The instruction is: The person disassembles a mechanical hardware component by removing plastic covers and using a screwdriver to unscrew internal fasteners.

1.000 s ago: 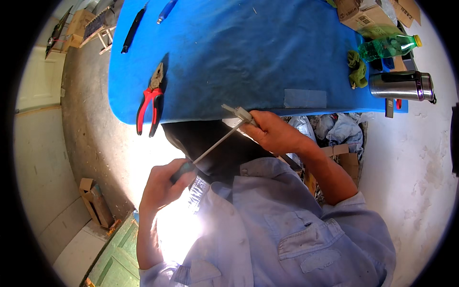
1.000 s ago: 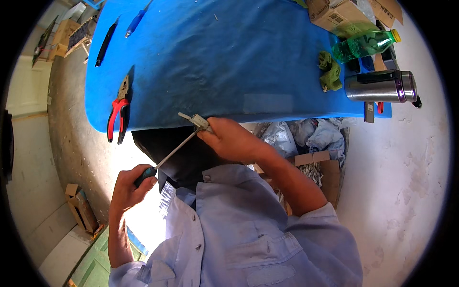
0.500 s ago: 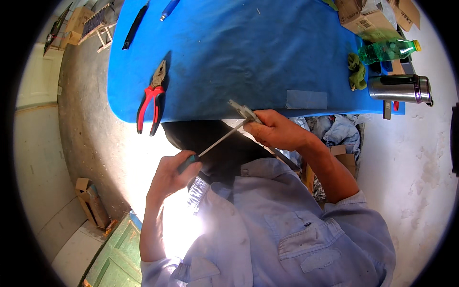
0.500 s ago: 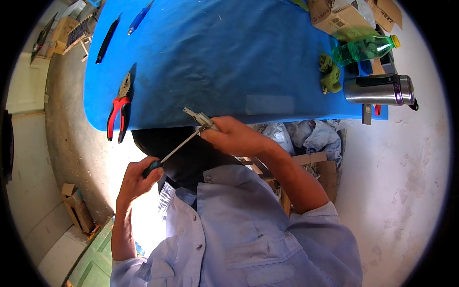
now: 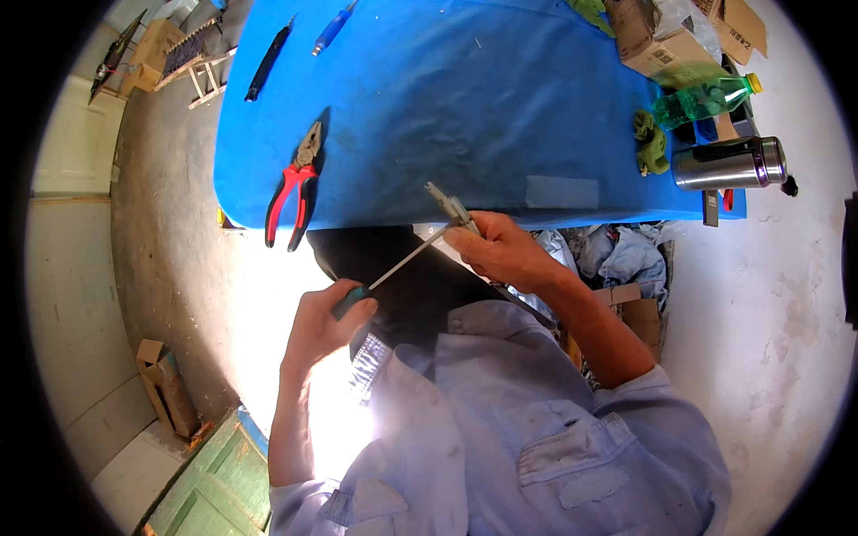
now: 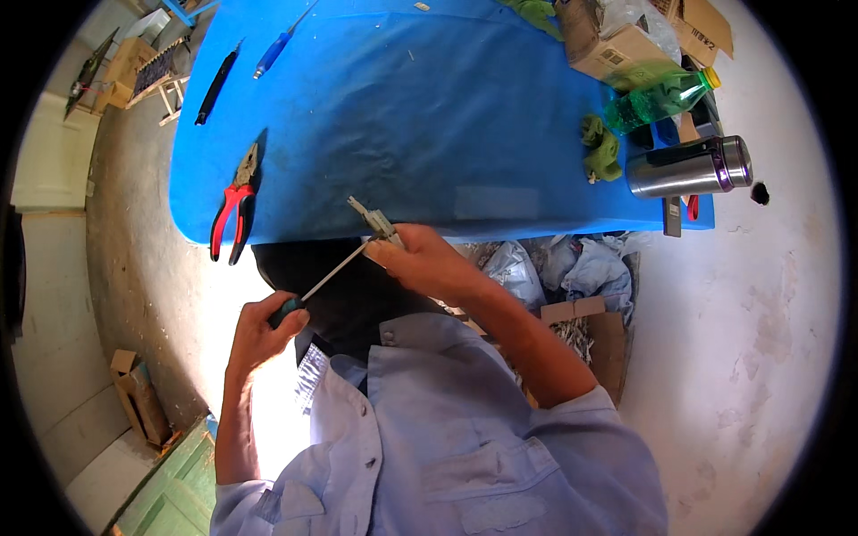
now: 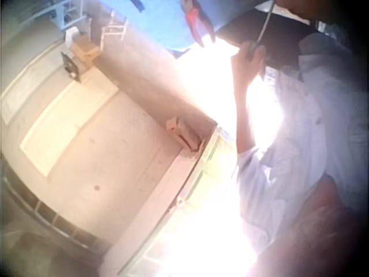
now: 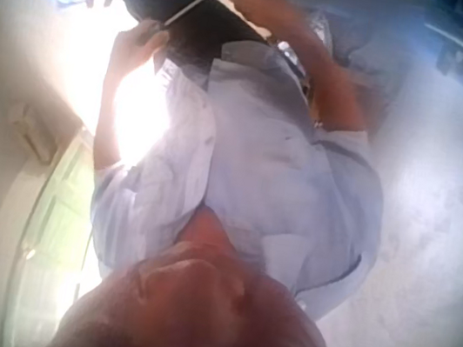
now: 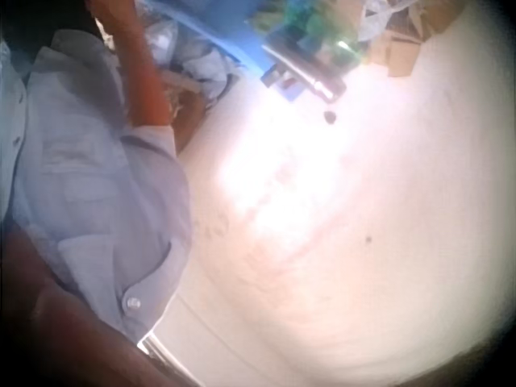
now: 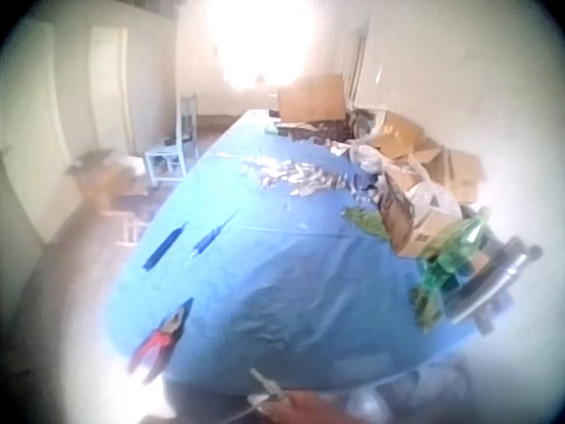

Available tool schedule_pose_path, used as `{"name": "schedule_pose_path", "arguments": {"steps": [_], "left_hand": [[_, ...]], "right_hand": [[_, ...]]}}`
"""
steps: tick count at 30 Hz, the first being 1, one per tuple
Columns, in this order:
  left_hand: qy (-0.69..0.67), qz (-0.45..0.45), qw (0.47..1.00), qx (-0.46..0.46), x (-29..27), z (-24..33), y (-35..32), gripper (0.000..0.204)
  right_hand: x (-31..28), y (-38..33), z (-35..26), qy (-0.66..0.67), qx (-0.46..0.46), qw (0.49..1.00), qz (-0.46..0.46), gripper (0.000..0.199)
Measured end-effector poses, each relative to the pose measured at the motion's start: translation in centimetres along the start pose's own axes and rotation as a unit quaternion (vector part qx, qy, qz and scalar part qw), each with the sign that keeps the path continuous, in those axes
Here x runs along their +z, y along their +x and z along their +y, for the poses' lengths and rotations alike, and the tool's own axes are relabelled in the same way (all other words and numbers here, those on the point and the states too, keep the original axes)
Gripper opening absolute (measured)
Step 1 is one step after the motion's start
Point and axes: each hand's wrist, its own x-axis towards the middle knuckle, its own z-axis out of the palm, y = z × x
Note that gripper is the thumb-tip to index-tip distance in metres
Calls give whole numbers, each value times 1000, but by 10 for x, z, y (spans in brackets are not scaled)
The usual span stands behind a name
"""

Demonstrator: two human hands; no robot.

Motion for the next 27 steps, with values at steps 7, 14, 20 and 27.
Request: {"name": "schedule_pose_path", "arguments": {"steps": [7, 14, 20, 27], "left_hand": [[-18, 54, 998, -13, 6, -1, -46, 19], [-124, 94, 988, -20, 40, -4, -67, 17], [-148, 58, 987, -33, 59, -1, -72, 23], [-123, 63, 990, -25, 66, 3, -76, 24]], "right_hand": [[0, -24, 7, 223, -37, 974, 5, 33], [10, -28, 15, 112, -149, 970, 157, 32], [-4, -33, 18, 84, -150, 954, 244, 28], [-5, -33, 31, 231, -136, 929, 254, 20]]}}
